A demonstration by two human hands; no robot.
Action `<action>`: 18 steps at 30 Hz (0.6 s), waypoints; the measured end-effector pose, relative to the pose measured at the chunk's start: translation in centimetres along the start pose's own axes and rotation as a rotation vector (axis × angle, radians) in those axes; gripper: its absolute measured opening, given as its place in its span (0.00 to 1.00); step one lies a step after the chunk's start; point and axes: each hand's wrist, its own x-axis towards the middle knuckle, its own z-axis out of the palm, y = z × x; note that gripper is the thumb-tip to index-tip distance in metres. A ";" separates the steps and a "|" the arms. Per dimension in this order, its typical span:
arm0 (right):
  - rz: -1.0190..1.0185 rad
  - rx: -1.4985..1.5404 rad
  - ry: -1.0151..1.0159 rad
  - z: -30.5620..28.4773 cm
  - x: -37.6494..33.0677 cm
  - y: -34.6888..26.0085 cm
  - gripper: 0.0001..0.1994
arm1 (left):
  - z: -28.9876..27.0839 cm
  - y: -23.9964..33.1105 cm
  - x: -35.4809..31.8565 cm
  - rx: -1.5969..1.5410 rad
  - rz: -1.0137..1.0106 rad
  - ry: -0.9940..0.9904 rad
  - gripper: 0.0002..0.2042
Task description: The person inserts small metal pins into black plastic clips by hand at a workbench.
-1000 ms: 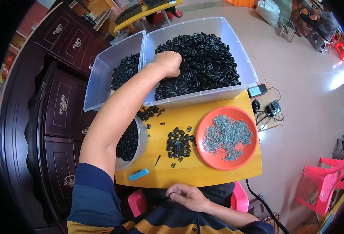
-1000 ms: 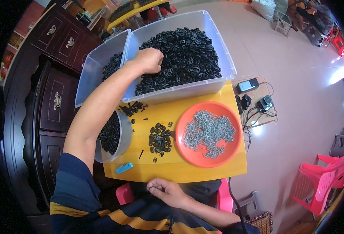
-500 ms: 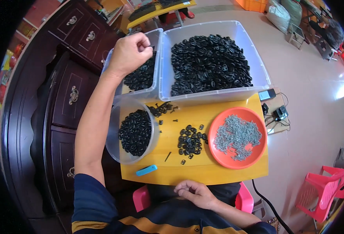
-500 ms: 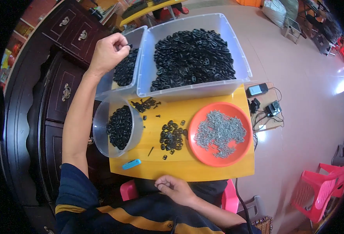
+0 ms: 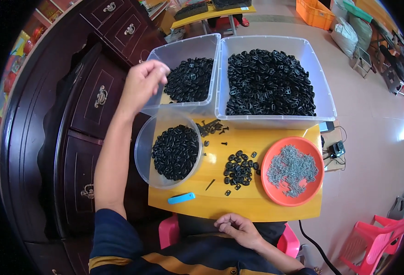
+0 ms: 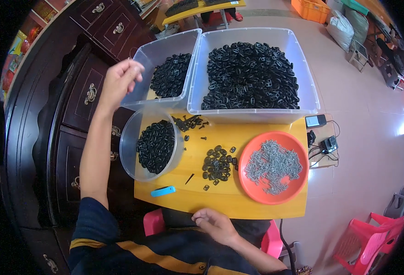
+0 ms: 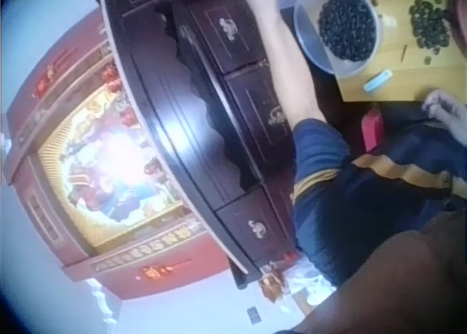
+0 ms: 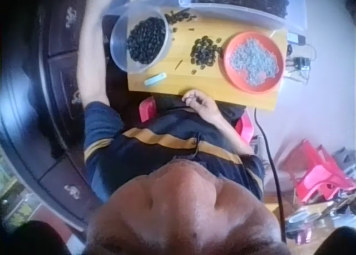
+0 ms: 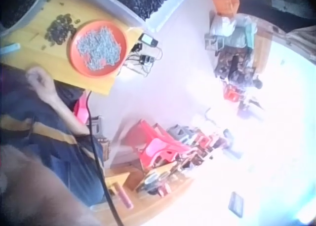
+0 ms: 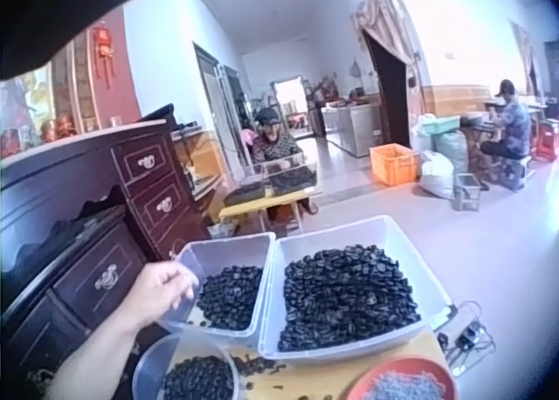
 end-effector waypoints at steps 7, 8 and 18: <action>0.031 0.056 -0.011 0.0 -0.4 -0.1 0.09 | 5.0 1.6 -13.6 -0.061 0.069 -0.370 0.04; 0.038 0.051 -0.020 0.1 -0.5 -0.2 0.09 | 5.8 1.6 -15.3 -0.072 0.066 -0.425 0.04; 0.030 0.052 0.019 0.1 -0.1 -0.3 0.09 | 13.4 -1.6 -22.4 -0.006 -0.152 -0.413 0.07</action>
